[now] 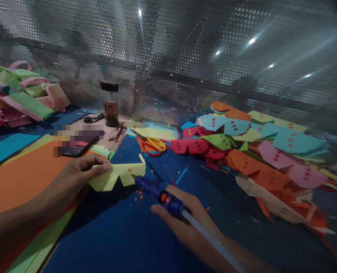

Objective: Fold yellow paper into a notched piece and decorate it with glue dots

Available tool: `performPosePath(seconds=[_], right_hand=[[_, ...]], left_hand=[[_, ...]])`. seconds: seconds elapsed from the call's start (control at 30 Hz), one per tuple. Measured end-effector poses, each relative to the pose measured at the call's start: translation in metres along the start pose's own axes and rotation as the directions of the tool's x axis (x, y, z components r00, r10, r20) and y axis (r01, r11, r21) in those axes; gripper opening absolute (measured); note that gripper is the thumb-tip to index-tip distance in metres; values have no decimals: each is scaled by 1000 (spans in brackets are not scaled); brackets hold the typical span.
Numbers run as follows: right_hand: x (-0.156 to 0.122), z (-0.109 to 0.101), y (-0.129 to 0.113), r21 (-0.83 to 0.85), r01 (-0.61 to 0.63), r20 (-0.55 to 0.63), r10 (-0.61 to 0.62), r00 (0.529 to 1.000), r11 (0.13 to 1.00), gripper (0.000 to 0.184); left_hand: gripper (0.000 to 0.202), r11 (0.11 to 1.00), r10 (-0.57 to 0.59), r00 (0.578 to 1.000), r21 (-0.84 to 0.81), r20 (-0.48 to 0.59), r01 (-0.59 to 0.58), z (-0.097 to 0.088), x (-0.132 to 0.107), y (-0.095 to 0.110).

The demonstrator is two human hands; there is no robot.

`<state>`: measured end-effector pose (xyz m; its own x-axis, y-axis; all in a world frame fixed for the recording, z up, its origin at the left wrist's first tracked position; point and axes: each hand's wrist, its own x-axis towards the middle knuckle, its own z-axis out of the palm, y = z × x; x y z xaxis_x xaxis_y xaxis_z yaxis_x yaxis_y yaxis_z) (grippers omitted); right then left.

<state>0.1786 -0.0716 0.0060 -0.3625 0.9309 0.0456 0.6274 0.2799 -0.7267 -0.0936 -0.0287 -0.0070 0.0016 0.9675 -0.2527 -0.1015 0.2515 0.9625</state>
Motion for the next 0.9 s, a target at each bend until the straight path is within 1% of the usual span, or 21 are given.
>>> performPosePath(seconds=[0.07,0.2,0.27,0.37,0.4,0.47,0.57,0.67,0.8,0.9], right_hand=[[-1,-1,2,9,-10,-20,11,1000,1000,26],[-1,-1,1,38,-79,-37,81,996,996,34],[-2,1,2,69,-160,-60,164,985,985,35],[-2,2,4,101,-346,-56,352,934,933,41],[-2,1,5,102,-382,-38,388,921,918,43],[-2,-3,5,114,-390,14,391,920,914,45],[1,-9,3,189,-354,82,344,935,916,43],[2,-12,5,229,-342,147,314,938,912,41],[0,-13,17,185,-367,223,325,919,912,41],[-1,-17,24,99,-357,210,331,920,929,45]], left_hand=[[32,1000,1,1000,5,21,-1,-2,2,-2],[27,1000,15,999,-14,38,-14,-5,6,-7],[27,999,25,999,-22,21,-25,-6,7,-8],[30,999,43,999,-8,-9,-43,-6,7,-7],[31,999,49,999,2,-21,-49,-6,7,-7],[33,998,61,997,27,-42,-59,-6,8,-6],[36,996,72,995,54,-70,-68,-6,8,-4],[32,994,89,993,73,-75,-83,-7,7,0],[29,990,97,992,112,-77,-88,-8,5,3],[31,991,83,992,115,-90,-72,-8,6,2]])
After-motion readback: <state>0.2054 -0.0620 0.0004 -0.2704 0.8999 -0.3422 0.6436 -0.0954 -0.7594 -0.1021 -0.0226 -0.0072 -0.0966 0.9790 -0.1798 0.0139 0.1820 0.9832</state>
